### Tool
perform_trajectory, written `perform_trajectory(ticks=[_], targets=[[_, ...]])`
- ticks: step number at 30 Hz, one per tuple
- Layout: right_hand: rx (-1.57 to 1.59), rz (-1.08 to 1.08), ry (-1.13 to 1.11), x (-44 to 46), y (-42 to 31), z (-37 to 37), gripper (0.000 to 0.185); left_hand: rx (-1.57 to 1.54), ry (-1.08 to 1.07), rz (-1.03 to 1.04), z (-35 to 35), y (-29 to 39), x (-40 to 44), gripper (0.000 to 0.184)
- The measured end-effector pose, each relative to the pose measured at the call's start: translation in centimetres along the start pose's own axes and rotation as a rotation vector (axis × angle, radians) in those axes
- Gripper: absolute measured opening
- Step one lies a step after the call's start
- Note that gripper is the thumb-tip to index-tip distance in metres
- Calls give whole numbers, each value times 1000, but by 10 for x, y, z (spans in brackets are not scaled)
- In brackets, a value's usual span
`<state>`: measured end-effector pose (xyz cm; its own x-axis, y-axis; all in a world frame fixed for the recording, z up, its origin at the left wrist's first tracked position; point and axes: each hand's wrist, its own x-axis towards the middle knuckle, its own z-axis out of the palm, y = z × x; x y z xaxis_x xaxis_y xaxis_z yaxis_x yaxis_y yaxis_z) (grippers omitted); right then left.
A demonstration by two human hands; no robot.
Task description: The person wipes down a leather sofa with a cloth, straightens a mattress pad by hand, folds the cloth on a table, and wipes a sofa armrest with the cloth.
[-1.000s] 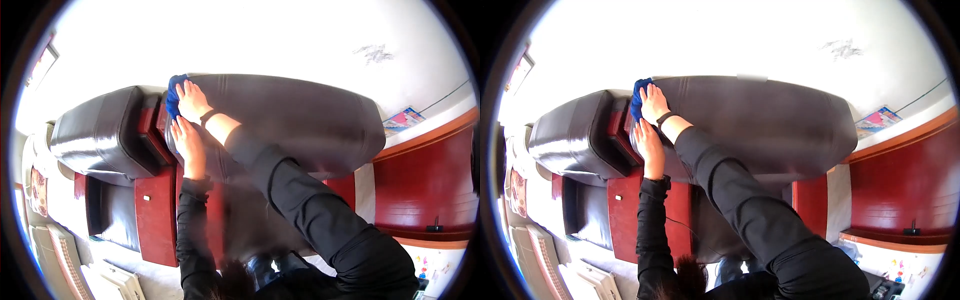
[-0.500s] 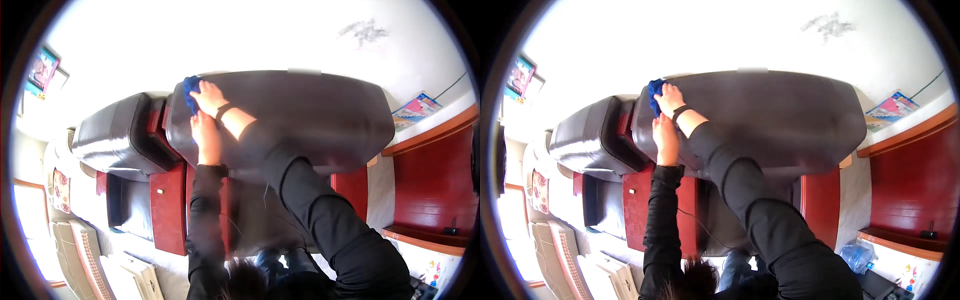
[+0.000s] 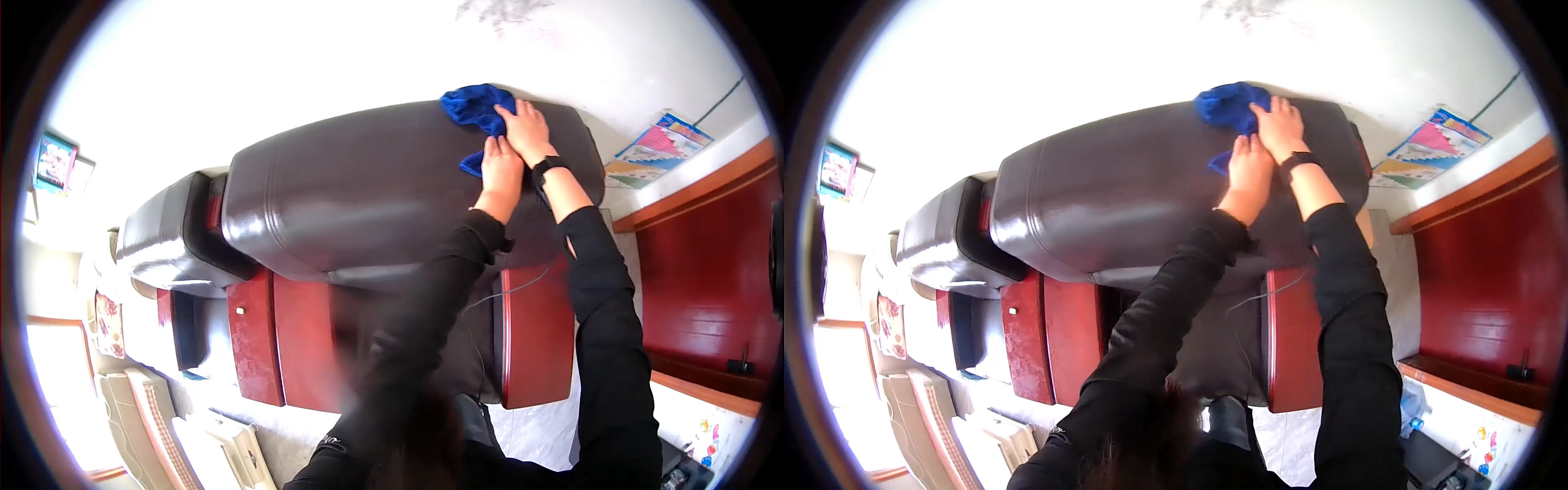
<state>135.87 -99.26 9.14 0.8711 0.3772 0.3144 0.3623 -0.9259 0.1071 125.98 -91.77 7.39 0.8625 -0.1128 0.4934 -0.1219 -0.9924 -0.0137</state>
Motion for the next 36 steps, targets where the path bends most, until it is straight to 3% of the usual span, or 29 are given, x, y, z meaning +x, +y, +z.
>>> perform_trajectory(ticks=[6, 8, 9, 10, 14, 17, 21, 22, 24, 26, 28, 30, 36], targets=[[-8, 320, -110, -78, 134, -5, 56, -168, -9, 183, 5, 123, 10, 30], [-77, 380, -175, -101, 145, -20, 51, -154, -105, 238, -8, 150, 7, 33], [-31, 476, -236, -107, 153, -15, 49, -152, 75, 211, 1, 160, -1, 33], [19, 500, -257, -115, 153, -19, 45, -228, 31, 210, -2, 164, -6, 31], [-31, 443, -24, -142, 142, -3, 48, -313, 182, 262, -4, 151, -36, 26], [-22, 493, -54, -151, 118, -13, 59, -364, 186, 337, -11, 130, -49, 24], [-60, 525, 151, -144, 86, -2, 57, -453, 130, 386, -36, 73, -45, 13], [114, 493, 216, -137, 63, -33, 42, -459, 153, 402, -41, 54, -44, 13], [-40, 435, 161, -119, 27, -34, 29, -434, 158, 405, -46, 9, -44, 12], [-4, 291, 472, -102, -32, -34, 31, -411, 83, 384, -53, -47, -58, 15], [175, 202, 429, -87, -100, -51, 38, -441, 168, 315, -69, -111, -86, 27], [293, 121, 434, -68, -167, -48, 39, -415, 105, 247, -90, -175, -121, 38], [534, -187, 263, -21, -370, -55, 39, -153, 29, -137, -138, -306, -216, 51]])
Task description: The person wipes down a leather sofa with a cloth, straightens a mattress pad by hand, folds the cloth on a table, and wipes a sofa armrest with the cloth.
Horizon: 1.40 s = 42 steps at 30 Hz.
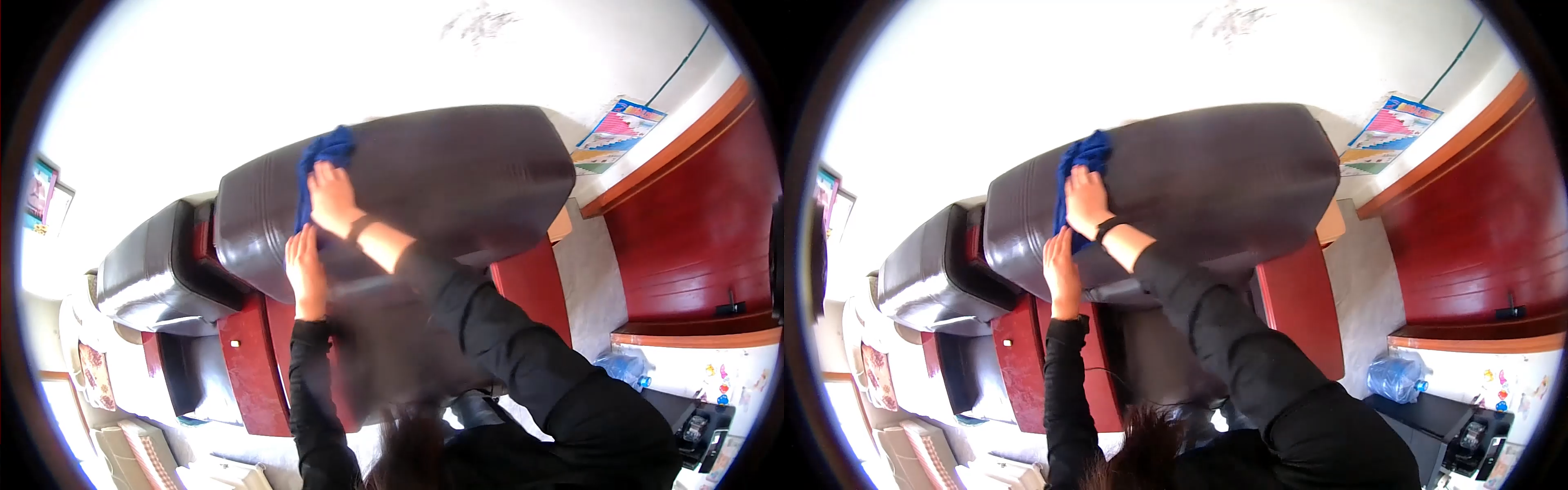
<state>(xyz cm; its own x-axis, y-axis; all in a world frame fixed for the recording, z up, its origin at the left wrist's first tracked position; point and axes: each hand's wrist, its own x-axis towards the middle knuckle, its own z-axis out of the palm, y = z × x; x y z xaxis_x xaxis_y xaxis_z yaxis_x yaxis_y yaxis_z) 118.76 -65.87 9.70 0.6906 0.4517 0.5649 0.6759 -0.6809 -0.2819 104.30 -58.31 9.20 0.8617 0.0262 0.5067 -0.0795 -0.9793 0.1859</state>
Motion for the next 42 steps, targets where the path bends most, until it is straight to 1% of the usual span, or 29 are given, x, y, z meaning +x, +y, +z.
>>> perform_trajectory(ticks=[2, 4, 6, 8, 10, 12, 14, 16, 18, 20, 22, 24, 25, 27, 29, 30, 32, 34, 36, 38, 40, 42], targets=[[-98, -118, 35, 5, -54, 38, 37, 0, -13, -139, -6, -34, -30, 55], [-38, -157, 89, 3, -95, 62, 37, 32, 36, -205, -11, -50, -56, 54], [-34, -303, 50, 3, -115, 75, 36, 54, 51, -231, -10, -60, -68, 52], [29, -361, 1, 8, -116, 74, 36, 22, 23, -307, -9, -65, -72, 50], [79, -445, -59, 16, -98, 57, 36, 20, 18, -328, -12, -58, -62, 47], [81, -493, 33, 28, -80, 48, 22, 25, 48, -320, -14, -40, -37, 43], [86, -405, 115, 41, -49, 43, 17, 39, 154, -178, -3, -27, -11, 36], [105, -100, 108, 54, 1, 58, 18, -142, 26, -208, 5, -5, 25, 32], [-143, -154, 118, 51, 60, 29, 22, -26, 86, -46, 27, 22, 52, 30], [-251, 40, -118, 40, 103, -15, 29, -2, 47, 2, 53, 56, 73, 31], [-387, 49, -131, 18, 149, -41, 29, 54, -61, -13, 66, 102, 88, 29], [-377, 142, -116, -4, 174, -70, 27, 79, -175, -1, 73, 143, 97, 32], [-433, 153, -117, -17, 184, -81, 27, 76, -170, -11, 75, 159, 97, 32], [-550, 173, -130, -46, 197, -98, 27, -10, -171, 31, 77, 188, 89, 44], [-644, 188, -154, -76, 191, -121, 30, -22, -231, 100, 76, 206, 78, 37], [-695, 149, -84, -93, 193, -124, 35, -46, -260, 141, 84, 211, 68, 32], [-757, 157, -37, -122, 186, -128, 38, -141, -272, 125, 98, 221, 31, 30], [-789, 194, -3, -149, 172, -129, 39, -157, -311, 54, 95, 236, -5, 27], [-749, 268, -43, -182, 149, -132, 38, -440, -241, -77, 97, 246, -47, 25], [-580, 419, -237, -226, 122, -127, 39, -591, -505, -278, 76, 250, -83, 23], [-357, 538, -443, -285, 95, -115, 38, -644, -594, -265, 55, 237, -130, 14], [-214, 593, -641, -338, 65, -91, 33, -560, -621, -185, 62, 209, -191, 16]])
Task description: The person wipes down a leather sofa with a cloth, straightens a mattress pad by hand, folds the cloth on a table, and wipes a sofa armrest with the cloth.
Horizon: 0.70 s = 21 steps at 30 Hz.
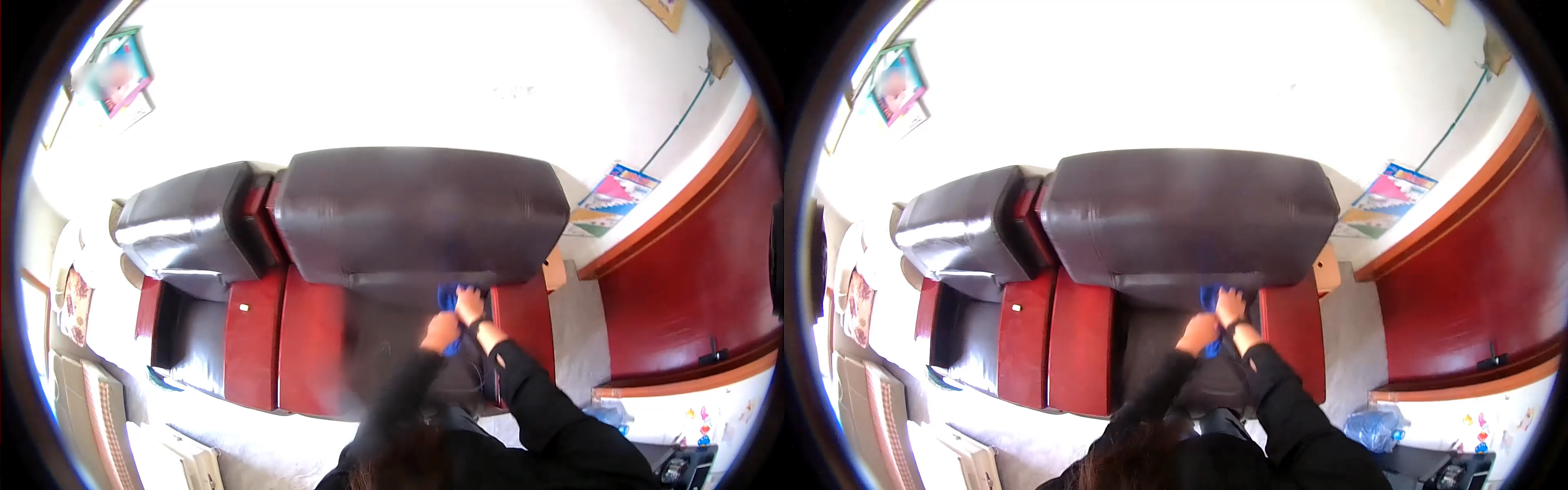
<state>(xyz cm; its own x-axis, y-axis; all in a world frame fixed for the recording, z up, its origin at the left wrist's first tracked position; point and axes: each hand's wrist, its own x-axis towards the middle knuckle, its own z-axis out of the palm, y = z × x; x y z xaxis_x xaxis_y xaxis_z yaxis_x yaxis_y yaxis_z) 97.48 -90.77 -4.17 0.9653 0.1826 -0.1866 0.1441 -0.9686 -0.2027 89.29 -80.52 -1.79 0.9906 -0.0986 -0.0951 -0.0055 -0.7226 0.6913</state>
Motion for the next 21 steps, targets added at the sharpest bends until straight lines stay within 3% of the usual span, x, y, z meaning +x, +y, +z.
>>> perform_trajectory(ticks=[3, 7, 8, 10, 12, 14, 16, 17, 18, 20, 21], targets=[[111, -81, -318, -73, -32, 59, 29, 4, -126, -109, 13, -67, -90, 21], [320, -462, -381, -175, -84, 131, 33, 77, -188, -284, 31, -154, -228, 27], [340, -474, -480, -202, -103, 126, 32, 111, -216, -292, 31, -174, -262, 27], [412, -678, -496, -246, -126, 113, 31, 227, -82, -95, 36, -209, -336, 26], [516, -833, -575, -274, -146, 114, 31, 270, 65, -381, 41, -219, -407, 24], [623, -933, -545, -306, -158, 68, 32, 346, 31, -348, 16, -188, -461, 31], [680, -999, -604, -330, -166, 33, 32, -137, 319, -711, 40, -186, -516, 45], [708, -1037, -607, -342, -169, 18, 37, -188, 439, -768, 54, -176, -545, 57], [736, -1083, -617, -355, -172, 9, 43, -506, 423, -1135, 18, -103, -534, 58], [741, -1223, -646, -379, -177, 0, 48, -824, 669, -1228, 16, -38, -550, 62], [796, -1229, -625, -393, -180, 1, 46, -834, 746, -1254, 23, -16, -561, 62]])
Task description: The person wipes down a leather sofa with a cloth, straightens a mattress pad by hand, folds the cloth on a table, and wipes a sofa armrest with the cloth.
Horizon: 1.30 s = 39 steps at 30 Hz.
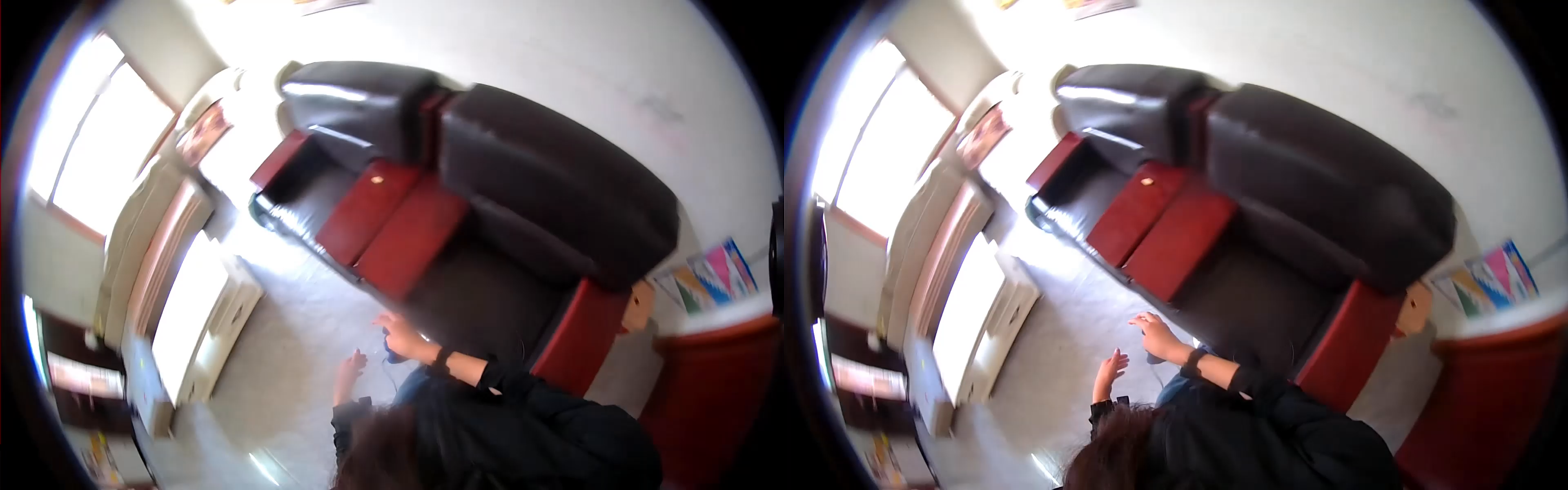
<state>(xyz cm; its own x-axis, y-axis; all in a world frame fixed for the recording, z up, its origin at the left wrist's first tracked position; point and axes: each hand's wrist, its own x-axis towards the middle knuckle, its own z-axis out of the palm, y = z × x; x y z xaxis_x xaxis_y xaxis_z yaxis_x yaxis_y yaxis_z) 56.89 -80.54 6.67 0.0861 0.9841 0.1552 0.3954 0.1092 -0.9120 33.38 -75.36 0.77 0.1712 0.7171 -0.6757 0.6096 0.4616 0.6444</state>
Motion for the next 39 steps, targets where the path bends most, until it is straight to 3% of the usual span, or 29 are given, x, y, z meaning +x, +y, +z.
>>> perform_trajectory(ticks=[5, 9, 10, 11, 13, 15, 23, 25, 29, 31, 33, 35, 37, 39], targets=[[85, -2, -60, -30, -60, 42, 47, -434, 104, -13, 3, -40, -99, 68], [144, -85, -228, -47, -106, 58, 50, -515, 68, -16, 4, -65, -118, 70], [135, -170, -243, -49, -113, 67, 51, -616, 45, -47, 2, -73, -116, 58], [130, -185, -279, -50, -120, 75, 51, -649, 64, -47, 2, -93, -110, 58], [167, -270, -338, -46, -137, 95, 53, -455, 8, 324, 2, -145, -75, 45], [168, -267, -397, -41, -155, 124, 54, -394, 48, 359, -8, -164, -60, 45], [210, -283, -590, -10, -207, 291, 58, -339, 265, 187, -142, -240, -73, 51], [230, -294, -550, 2, -218, 329, 58, -355, 309, 160, -180, -260, -87, 52], [251, -316, -529, 20, -249, 382, 56, -250, 184, -37, -248, -300, -106, 56], [264, -322, -548, 31, -260, 408, 56, -323, 98, -230, -274, -277, -128, 61], [277, -343, -578, 43, -276, 429, 56, -444, 20, -212, -297, -262, -141, 68], [286, -346, -628, 58, -286, 453, 56, -589, 156, 67, -305, -267, -128, 70], [387, -347, -714, 82, -293, 482, 56, -711, 190, 62, -326, -261, -125, 71], [416, -353, -774, 112, -298, 514, 58, -1025, 260, 95, -358, -250, -107, 68]])
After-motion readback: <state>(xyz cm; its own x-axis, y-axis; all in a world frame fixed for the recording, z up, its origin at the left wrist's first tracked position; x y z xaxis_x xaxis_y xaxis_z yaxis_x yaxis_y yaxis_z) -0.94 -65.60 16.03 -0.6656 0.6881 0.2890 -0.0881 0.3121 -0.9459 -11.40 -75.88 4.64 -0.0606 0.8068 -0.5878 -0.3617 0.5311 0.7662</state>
